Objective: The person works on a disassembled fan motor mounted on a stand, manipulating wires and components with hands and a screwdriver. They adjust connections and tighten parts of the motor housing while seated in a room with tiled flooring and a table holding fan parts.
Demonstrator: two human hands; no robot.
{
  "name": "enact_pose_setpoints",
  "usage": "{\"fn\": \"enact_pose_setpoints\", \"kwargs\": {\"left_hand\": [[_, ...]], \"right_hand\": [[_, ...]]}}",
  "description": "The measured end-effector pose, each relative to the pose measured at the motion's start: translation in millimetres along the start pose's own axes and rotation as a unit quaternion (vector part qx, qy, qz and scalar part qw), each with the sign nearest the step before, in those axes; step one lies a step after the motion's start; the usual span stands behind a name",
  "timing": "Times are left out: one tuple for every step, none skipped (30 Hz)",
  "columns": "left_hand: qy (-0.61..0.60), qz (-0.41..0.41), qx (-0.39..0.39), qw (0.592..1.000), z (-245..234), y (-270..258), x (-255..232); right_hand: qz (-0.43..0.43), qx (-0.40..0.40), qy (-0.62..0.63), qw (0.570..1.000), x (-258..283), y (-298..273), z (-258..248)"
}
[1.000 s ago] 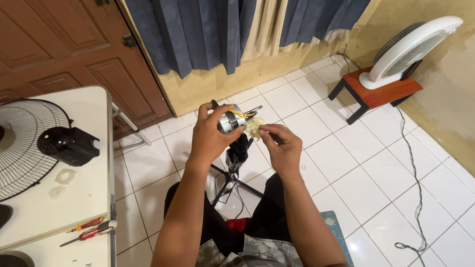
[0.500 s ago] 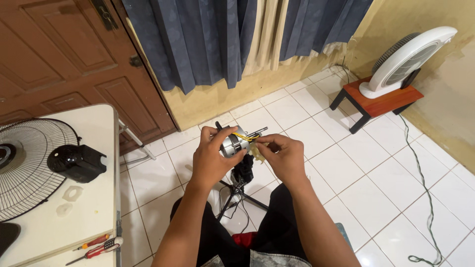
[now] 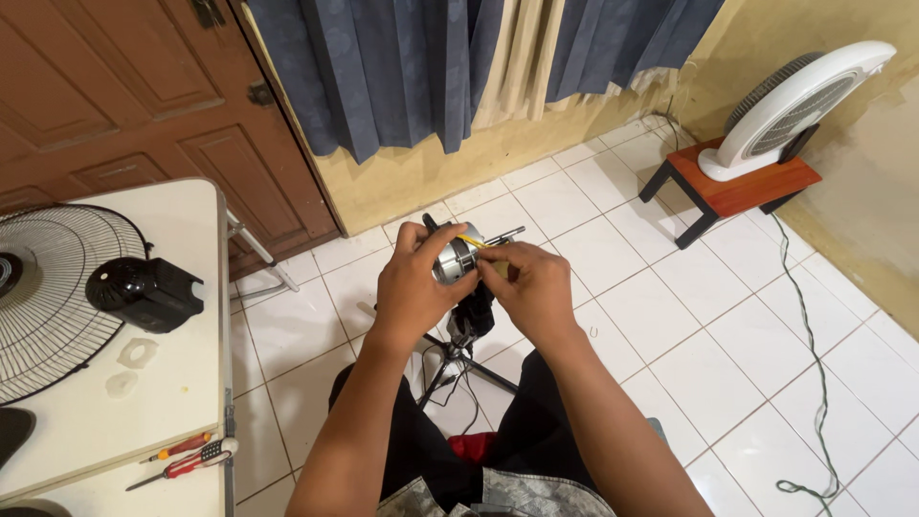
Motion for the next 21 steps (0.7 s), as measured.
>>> {"fn": "enact_pose_setpoints", "kwargs": {"left_hand": [[0.000, -0.002, 0.000, 1.000, 0, 1, 2], [-0.001, -0.004, 0.002, 1.000, 0, 2, 3], [-0.002, -0.006, 0.003, 1.000, 0, 3, 4], [-0.006, -0.005, 0.002, 1.000, -1, 4, 4], [-0.010, -0.004, 0.000, 1.000, -1, 4, 5], [-0.014, -0.002, -0.003, 1.000, -2, 5, 5], [-0.014, -0.007, 0.000, 1.000, -2, 6, 6], [-0.015, -0.012, 0.002, 1.000, -3, 6, 7], [-0.015, -0.017, 0.003, 1.000, -3, 7, 8], [-0.013, -0.013, 0.001, 1.000, -3, 7, 7], [-0.012, -0.009, 0.000, 1.000, -4, 8, 7], [-0.010, -0.007, -0.001, 1.000, -3, 8, 7], [-0.011, -0.004, -0.004, 1.000, -2, 8, 8], [-0.012, 0.000, -0.008, 1.000, -2, 8, 8], [-0.013, 0.003, -0.011, 1.000, -1, 9, 8], [-0.013, 0.007, -0.013, 1.000, 0, 9, 9], [-0.012, 0.010, -0.016, 1.000, 0, 10, 9], [-0.013, 0.014, -0.019, 1.000, 0, 10, 9], [-0.017, 0.017, -0.019, 1.000, 1, 9, 9], [-0.021, 0.022, -0.020, 0.999, 1, 9, 8], [-0.025, 0.026, -0.020, 0.999, 0, 8, 8]], "right_hand": [[-0.008, -0.002, -0.004, 1.000, 1, 1, 0], [-0.015, -0.004, -0.008, 1.000, 1, 2, 0], [-0.022, -0.006, -0.012, 1.000, 0, 3, 0], [-0.016, -0.001, -0.014, 1.000, -2, 5, 1], [-0.010, 0.003, -0.017, 1.000, -5, 7, 3], [-0.006, 0.007, -0.019, 1.000, -6, 9, 4], [-0.010, 0.004, -0.017, 1.000, -7, 9, 4], [-0.015, 0.002, -0.014, 1.000, -7, 10, 5], [-0.020, -0.001, -0.012, 1.000, -7, 11, 5], [-0.019, -0.001, -0.010, 1.000, -8, 12, 6], [-0.017, -0.001, -0.008, 1.000, -8, 14, 6], [-0.015, 0.000, -0.007, 1.000, -10, 14, 7], [-0.013, -0.001, -0.005, 1.000, -11, 14, 6], [-0.012, -0.001, -0.004, 1.000, -12, 14, 6], [-0.011, -0.002, -0.002, 1.000, -13, 15, 6], [-0.011, -0.002, -0.001, 1.000, -14, 15, 6], [-0.012, -0.002, 0.001, 1.000, -14, 15, 7], [-0.013, -0.003, 0.002, 1.000, -14, 15, 6], [-0.014, -0.002, 0.008, 1.000, -14, 15, 7], [-0.015, -0.003, 0.013, 1.000, -14, 15, 7], [-0.016, -0.004, 0.019, 1.000, -14, 15, 7]]}}
Point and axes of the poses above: each hand's wrist, its own y-axis towards the middle knuckle, its own z-axis out of the palm, x = y × z, the point moved 8 cm from there along y, towards the middle knuckle, and after that the axes turned 9 degrees about x, right-handed, at the moved point
